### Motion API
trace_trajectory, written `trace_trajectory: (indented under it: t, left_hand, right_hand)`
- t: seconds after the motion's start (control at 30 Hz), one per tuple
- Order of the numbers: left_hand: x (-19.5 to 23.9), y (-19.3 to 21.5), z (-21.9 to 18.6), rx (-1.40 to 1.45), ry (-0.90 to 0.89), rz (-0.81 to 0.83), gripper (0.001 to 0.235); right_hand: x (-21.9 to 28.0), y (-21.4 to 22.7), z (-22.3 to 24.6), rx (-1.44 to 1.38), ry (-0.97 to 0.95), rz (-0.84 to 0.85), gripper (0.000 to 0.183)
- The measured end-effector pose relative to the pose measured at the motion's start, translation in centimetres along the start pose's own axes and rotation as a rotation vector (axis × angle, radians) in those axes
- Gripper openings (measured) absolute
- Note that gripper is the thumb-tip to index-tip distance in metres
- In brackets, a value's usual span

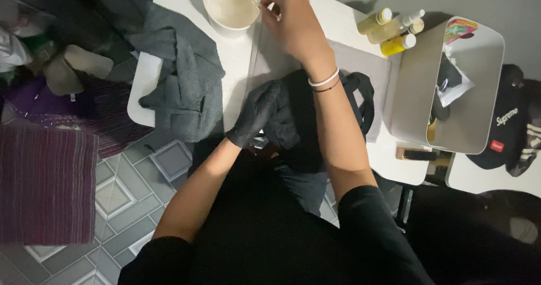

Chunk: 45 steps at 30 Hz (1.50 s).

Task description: Applying a substance to a black bag using a small applicator brush

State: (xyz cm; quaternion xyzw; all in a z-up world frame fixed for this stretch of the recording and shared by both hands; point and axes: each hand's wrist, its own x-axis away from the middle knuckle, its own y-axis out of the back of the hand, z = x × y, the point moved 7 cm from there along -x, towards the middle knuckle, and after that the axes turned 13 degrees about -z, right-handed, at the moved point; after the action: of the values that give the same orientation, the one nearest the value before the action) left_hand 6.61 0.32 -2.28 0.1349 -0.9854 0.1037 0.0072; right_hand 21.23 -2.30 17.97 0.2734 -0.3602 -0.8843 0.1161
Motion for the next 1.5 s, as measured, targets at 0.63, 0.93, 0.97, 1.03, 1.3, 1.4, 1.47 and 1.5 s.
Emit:
trace_trajectory:
  t: [0.63, 0.93, 0.97, 1.03, 1.3, 1.4, 1.47, 1.5]
  left_hand:
    - [-0.2, -0.9, -1.9, 0.047, 0.062, 0.088, 0.020]
    - [0.1, -0.6, -3.2, 0.009, 0.193, 0.037, 0.032]
    - [0.1, -0.8, -3.8, 0.011, 0.163, 0.071, 0.028]
    - [0.0, -1.0, -2.2, 0.031, 0.109, 0.075, 0.014]
    - [-0.6, -0.5, 1.6, 0.123, 0.135, 0.030, 0.025]
    - [-0.4, -0.8, -0.1, 0.036, -0.028, 0.062, 0.017]
    - [-0.7, -1.1, 1.1, 0.195, 0.119, 0.045, 0.017]
    - [-0.4, -1.0, 0.4, 0.192, 0.128, 0.053, 0.017]
  right_hand:
    - [-2.1, -6.7, -3.5, 0.642, 0.273, 0.075, 0.010]
    - [-0.4, -3.0, -0.3, 0.162, -0.021, 0.121, 0.013]
    - [-0.2, -2.8, -0.1, 0.138, -0.033, 0.124, 0.013]
    - [0.1, -3.1, -0.4, 0.141, 0.016, 0.118, 0.013]
    - [1.8, -1.1, 1.2, 0.021, 0.136, 0.039, 0.019]
    - [2.8, -0.4, -1.6, -0.122, 0.002, -0.035, 0.007]
    - [3.9, 1.1, -4.2, -0.171, -0.058, -0.208, 0.013]
    - [5.5, 3.0, -2.7, -0.168, -0.070, -0.212, 0.013]
